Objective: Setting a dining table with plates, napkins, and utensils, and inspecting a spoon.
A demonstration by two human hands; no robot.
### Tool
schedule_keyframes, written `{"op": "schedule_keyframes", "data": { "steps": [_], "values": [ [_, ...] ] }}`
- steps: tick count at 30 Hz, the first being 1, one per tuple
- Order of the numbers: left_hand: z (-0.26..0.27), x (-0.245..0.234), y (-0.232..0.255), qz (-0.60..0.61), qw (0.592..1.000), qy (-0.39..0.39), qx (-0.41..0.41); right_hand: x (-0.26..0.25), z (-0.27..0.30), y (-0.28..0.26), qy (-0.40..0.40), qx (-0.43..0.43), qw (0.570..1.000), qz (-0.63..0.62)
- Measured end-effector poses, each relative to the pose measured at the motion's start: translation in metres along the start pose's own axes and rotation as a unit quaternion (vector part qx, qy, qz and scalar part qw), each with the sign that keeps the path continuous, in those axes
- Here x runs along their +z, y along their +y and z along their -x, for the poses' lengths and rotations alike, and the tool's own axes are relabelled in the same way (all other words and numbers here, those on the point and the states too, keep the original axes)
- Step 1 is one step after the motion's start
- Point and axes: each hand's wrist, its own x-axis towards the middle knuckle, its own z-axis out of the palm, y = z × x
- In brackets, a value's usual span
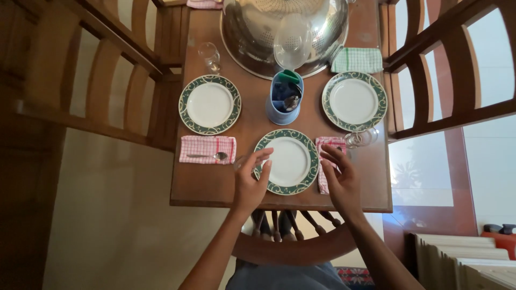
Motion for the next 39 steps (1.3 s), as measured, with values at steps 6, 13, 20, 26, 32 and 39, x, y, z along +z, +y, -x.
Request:
{"op": "schedule_keyframes", "data": {
  "steps": [6,13,20,26,32,39],
  "values": [
    [-0.047,0.021,-0.039,-0.014,1.0,-0.018,-0.019,0.006,-0.041,0.043,0.004,0.011,1.0,-0.009],
    [-0.095,0.053,-0.105,-0.031,0.998,-0.011,-0.059,0.018,-0.093,0.076,-0.018,0.061,0.997,0.038],
    [-0.134,0.072,-0.134,-0.034,0.998,-0.023,-0.046,0.032,-0.142,0.108,-0.011,0.081,0.992,0.092],
    [-0.152,0.084,-0.147,-0.066,0.997,-0.026,-0.037,0.04,-0.167,0.14,0.002,0.022,0.993,0.118],
    [-0.151,0.086,-0.158,-0.07,0.996,-0.036,-0.053,0.04,-0.175,0.142,0.014,0.019,0.989,0.144],
    [-0.154,0.083,-0.152,-0.096,0.994,-0.039,-0.046,0.043,-0.18,0.142,0.016,-0.013,0.99,0.136]
  ]
}}
